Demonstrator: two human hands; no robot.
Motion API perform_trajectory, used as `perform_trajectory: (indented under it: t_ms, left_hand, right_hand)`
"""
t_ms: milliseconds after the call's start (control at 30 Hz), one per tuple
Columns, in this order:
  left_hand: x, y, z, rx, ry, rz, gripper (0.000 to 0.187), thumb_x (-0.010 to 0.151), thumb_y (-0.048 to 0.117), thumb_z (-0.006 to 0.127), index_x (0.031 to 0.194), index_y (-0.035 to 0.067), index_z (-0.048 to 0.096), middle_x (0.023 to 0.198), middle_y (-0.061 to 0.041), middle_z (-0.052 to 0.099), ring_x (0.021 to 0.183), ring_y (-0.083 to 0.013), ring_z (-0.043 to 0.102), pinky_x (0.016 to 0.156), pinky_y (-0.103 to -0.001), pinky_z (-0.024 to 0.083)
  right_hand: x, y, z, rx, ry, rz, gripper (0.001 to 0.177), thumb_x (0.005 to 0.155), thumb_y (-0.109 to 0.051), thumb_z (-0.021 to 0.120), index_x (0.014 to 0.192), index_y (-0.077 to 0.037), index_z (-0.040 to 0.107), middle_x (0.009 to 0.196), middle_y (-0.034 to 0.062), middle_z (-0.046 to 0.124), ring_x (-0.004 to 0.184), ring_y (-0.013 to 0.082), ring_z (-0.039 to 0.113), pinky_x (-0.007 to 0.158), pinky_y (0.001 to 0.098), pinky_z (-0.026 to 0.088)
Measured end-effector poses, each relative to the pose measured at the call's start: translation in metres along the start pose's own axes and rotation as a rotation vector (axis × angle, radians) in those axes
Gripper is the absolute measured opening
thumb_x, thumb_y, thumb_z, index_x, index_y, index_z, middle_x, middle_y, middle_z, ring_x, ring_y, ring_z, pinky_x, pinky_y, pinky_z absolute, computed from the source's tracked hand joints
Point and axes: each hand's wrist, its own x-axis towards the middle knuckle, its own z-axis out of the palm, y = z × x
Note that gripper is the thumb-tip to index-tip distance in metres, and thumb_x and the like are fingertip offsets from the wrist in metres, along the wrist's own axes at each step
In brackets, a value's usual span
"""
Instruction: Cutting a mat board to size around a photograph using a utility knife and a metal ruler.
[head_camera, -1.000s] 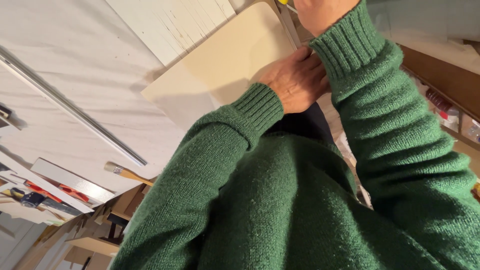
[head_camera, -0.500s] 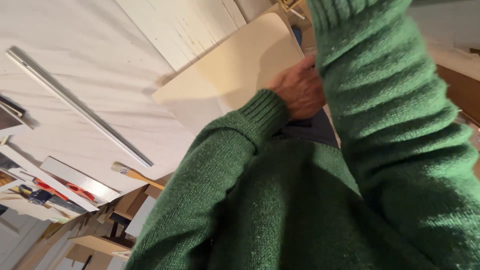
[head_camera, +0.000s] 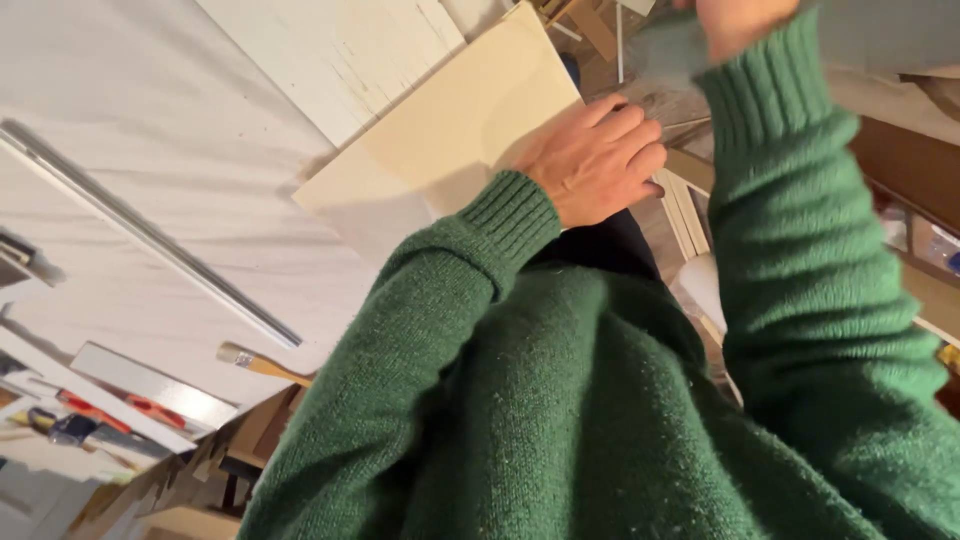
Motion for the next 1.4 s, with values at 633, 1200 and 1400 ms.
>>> perform_trajectory:
  t_ms: [633, 1200, 1400]
  left_hand:
    - [-0.168, -0.093, -0.118, 0.095, 0.682, -0.704, 0.03, 0.105, -0.003, 0.058, 0.134, 0.0, 0.05, 0.127, -0.022, 0.059, 0.114, -0.042, 0.059, 0.097, -0.047, 0.051]
    - [-0.238, -0.018, -0.098, -0.017, 0.41, -0.972, 0.05, 0.092, 0.013, 0.082, 0.133, 0.0, 0.057, 0.126, -0.018, 0.058, 0.115, -0.0361, 0.054, 0.097, -0.048, 0.048]
    - [-0.255, -0.025, -0.078, -0.33, 0.525, -1.042, 0.046, 0.087, 0.01, 0.083, 0.126, -0.001, 0.062, 0.113, -0.014, 0.065, 0.103, -0.0272, 0.064, 0.09, -0.038, 0.054]
  right_hand:
    - [-0.12, -0.186, 0.079, -0.622, -0.103, 0.031, 0.034, 0.105, -0.026, 0.067, 0.127, 0.0, 0.07, 0.096, 0.0126, 0.071, 0.08, 0.0218, 0.06, 0.071, 0.0332, 0.048]
    - [-0.186, -0.135, 0.082, -0.422, -0.05, 0.297, 0.029, 0.096, -0.002, 0.072, 0.121, 0.009, 0.062, 0.097, 0.0188, 0.075, 0.082, 0.0179, 0.076, 0.069, 0.028, 0.064]
    - [-0.198, -0.136, 0.086, -0.392, 0.041, 0.238, 0.027, 0.097, 0.003, 0.07, 0.122, 0.01, 0.062, 0.097, 0.0168, 0.074, 0.081, 0.0175, 0.075, 0.067, 0.0263, 0.062]
